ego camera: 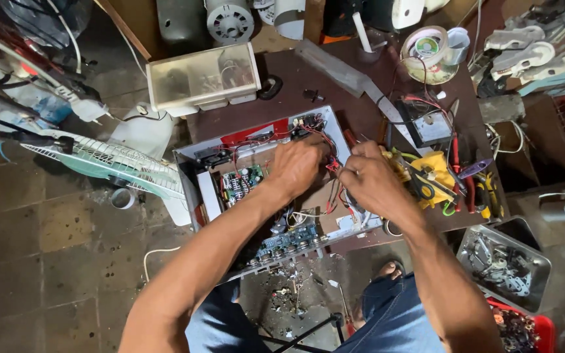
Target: The person works on an open electronic device, using pliers to strip and cut wires. They connect wires to a circuit board and use a soldering iron to solder connections. The person handles various wires and components throughout the process.
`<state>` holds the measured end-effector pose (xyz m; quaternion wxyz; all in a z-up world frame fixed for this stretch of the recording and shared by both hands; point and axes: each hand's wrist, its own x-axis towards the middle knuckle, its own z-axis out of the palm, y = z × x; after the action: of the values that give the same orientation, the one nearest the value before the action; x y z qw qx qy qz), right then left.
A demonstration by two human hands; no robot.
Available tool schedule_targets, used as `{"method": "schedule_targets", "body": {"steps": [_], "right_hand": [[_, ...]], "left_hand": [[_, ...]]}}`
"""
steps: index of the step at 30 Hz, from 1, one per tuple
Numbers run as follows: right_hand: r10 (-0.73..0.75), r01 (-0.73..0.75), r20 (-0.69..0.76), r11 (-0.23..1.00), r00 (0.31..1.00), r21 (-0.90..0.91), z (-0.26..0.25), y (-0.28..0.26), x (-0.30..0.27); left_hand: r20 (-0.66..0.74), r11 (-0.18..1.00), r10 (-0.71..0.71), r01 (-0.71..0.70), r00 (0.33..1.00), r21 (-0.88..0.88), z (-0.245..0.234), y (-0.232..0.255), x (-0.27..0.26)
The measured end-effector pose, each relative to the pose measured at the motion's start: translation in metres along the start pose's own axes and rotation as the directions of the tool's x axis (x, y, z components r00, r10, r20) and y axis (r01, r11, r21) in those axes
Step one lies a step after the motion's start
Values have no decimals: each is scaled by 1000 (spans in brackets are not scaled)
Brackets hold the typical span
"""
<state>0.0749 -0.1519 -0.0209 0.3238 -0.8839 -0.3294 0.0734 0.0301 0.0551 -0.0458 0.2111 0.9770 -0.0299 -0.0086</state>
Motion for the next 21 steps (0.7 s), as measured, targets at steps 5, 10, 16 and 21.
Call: {"method": "schedule_targets", "body": {"steps": [5, 10, 16, 21], "right_hand": [[65, -70, 54, 992, 996, 104, -16, -15, 1], [170, -187, 113, 969, 979, 161, -24, -19, 6], [266, -298, 137, 893, 954, 337, -41, -43, 11], [254, -294, 164, 905, 953, 307, -19, 1, 28]], "left_hand": [[-47, 1000, 8, -8, 999, 5, 28, -18, 9], [-80, 999, 19, -22, 997, -31, 24, -15, 7], [-96, 1000, -17, 16, 995, -9, 19, -7, 7], [-18, 993, -47, 45, 999, -107, -20, 20, 2]]}}
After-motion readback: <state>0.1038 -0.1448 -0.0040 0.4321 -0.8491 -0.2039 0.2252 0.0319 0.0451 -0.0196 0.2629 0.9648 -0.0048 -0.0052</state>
